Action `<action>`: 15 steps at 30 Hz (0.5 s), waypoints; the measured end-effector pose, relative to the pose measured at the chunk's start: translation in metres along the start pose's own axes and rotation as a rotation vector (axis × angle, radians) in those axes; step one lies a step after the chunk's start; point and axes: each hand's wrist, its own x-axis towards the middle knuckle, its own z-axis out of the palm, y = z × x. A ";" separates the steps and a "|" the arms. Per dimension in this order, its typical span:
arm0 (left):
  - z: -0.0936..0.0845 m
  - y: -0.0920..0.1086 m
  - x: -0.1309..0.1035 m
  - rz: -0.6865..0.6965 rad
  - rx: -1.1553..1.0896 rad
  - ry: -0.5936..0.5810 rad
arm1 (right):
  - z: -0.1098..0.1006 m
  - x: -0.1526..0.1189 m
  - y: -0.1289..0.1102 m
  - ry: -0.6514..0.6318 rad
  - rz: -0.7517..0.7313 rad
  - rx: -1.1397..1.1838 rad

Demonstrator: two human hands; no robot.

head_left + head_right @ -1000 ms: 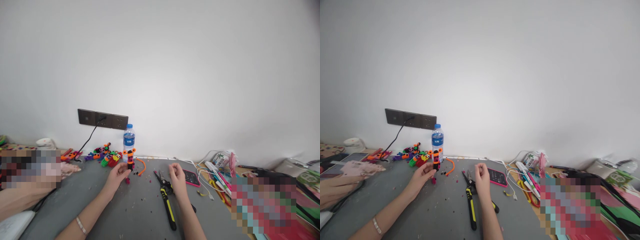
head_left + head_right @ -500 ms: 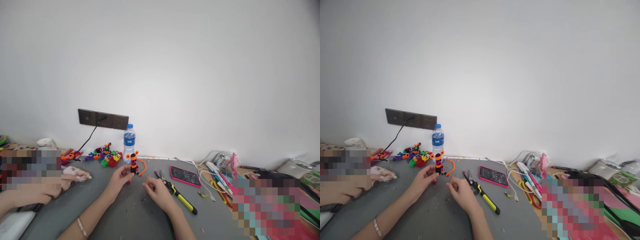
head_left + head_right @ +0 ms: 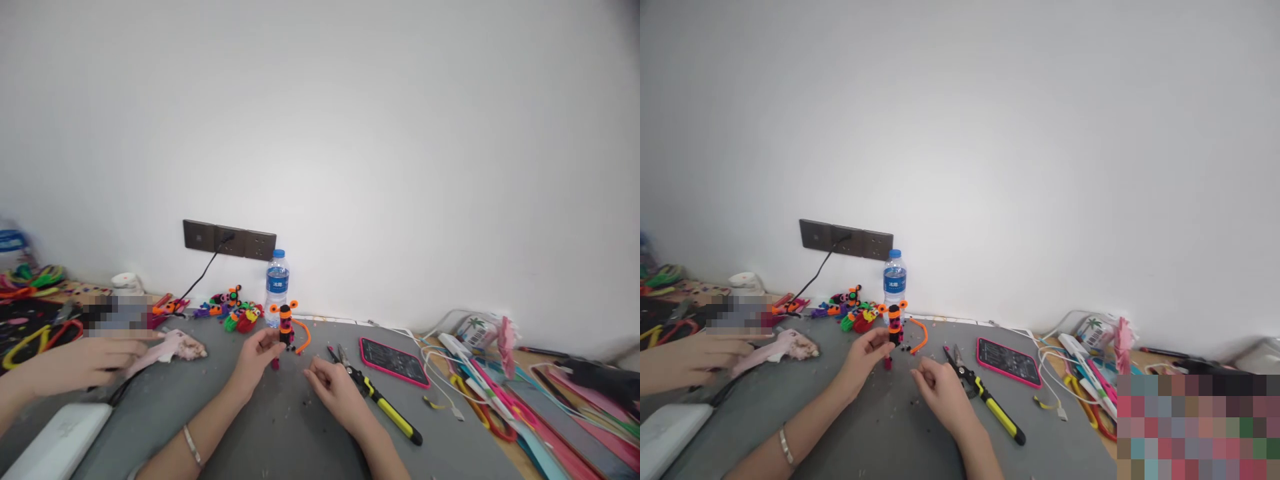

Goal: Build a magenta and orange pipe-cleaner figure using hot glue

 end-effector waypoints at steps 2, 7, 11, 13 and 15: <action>0.000 -0.001 0.000 0.001 -0.033 0.017 | 0.003 -0.001 0.000 -0.025 0.001 -0.006; 0.000 -0.002 -0.001 0.040 -0.070 0.019 | 0.015 -0.006 -0.013 -0.100 -0.074 -0.028; 0.003 -0.004 -0.001 0.014 -0.081 -0.024 | 0.043 -0.011 -0.042 -0.023 -0.302 -0.055; 0.004 -0.007 0.000 0.018 -0.108 -0.028 | 0.067 -0.009 -0.061 0.063 -0.515 -0.013; 0.004 -0.010 0.000 0.033 -0.106 -0.042 | 0.093 -0.004 -0.083 0.053 -0.680 0.058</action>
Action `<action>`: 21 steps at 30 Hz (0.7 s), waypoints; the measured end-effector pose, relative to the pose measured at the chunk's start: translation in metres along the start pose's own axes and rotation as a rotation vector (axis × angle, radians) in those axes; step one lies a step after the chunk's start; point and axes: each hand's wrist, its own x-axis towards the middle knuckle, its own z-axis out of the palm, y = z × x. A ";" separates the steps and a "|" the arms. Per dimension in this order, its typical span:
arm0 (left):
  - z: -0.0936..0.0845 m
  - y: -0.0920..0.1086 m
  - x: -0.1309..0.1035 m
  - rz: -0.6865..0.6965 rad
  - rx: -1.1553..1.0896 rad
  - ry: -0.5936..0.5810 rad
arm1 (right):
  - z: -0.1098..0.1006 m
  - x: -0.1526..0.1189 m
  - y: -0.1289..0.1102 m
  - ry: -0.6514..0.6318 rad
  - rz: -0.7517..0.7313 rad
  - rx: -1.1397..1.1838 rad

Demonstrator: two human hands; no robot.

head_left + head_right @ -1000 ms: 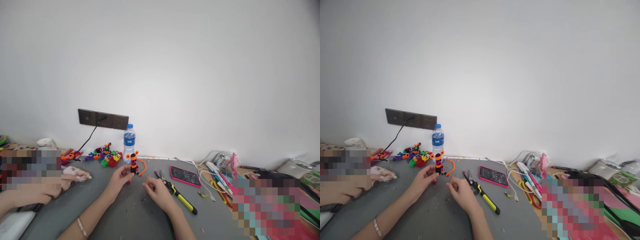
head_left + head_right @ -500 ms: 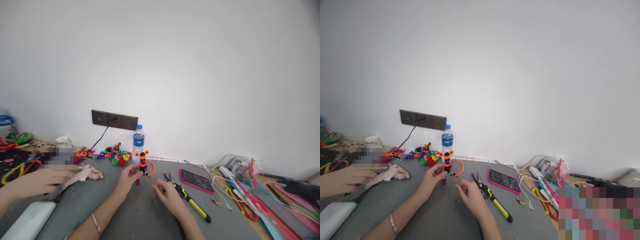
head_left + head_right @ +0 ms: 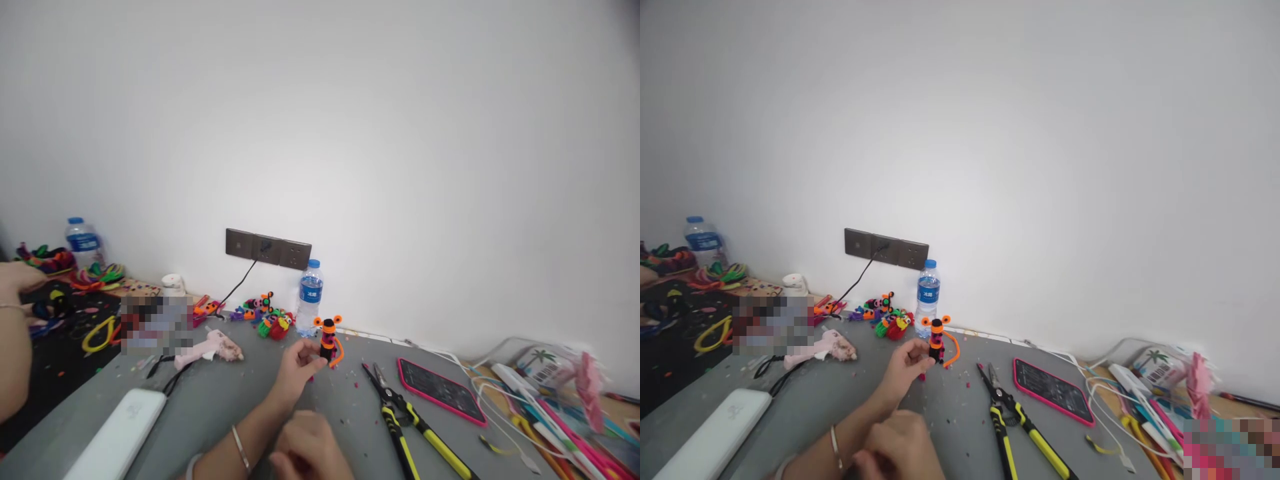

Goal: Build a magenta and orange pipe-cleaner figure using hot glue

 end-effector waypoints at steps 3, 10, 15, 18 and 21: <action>-0.001 -0.002 -0.001 0.031 0.021 -0.010 | 0.034 0.030 -0.019 -0.180 0.039 -0.020; 0.003 0.004 -0.004 0.022 0.028 -0.027 | 0.089 0.112 -0.041 -0.537 0.561 -0.123; 0.005 0.004 -0.005 -0.007 0.044 -0.014 | 0.135 0.156 -0.021 -0.537 0.702 -0.174; 0.004 0.004 -0.004 -0.008 0.038 -0.028 | 0.151 0.164 -0.003 -0.516 0.760 -0.246; 0.003 0.003 -0.003 -0.029 0.017 -0.019 | 0.153 0.161 0.008 -0.515 0.802 -0.258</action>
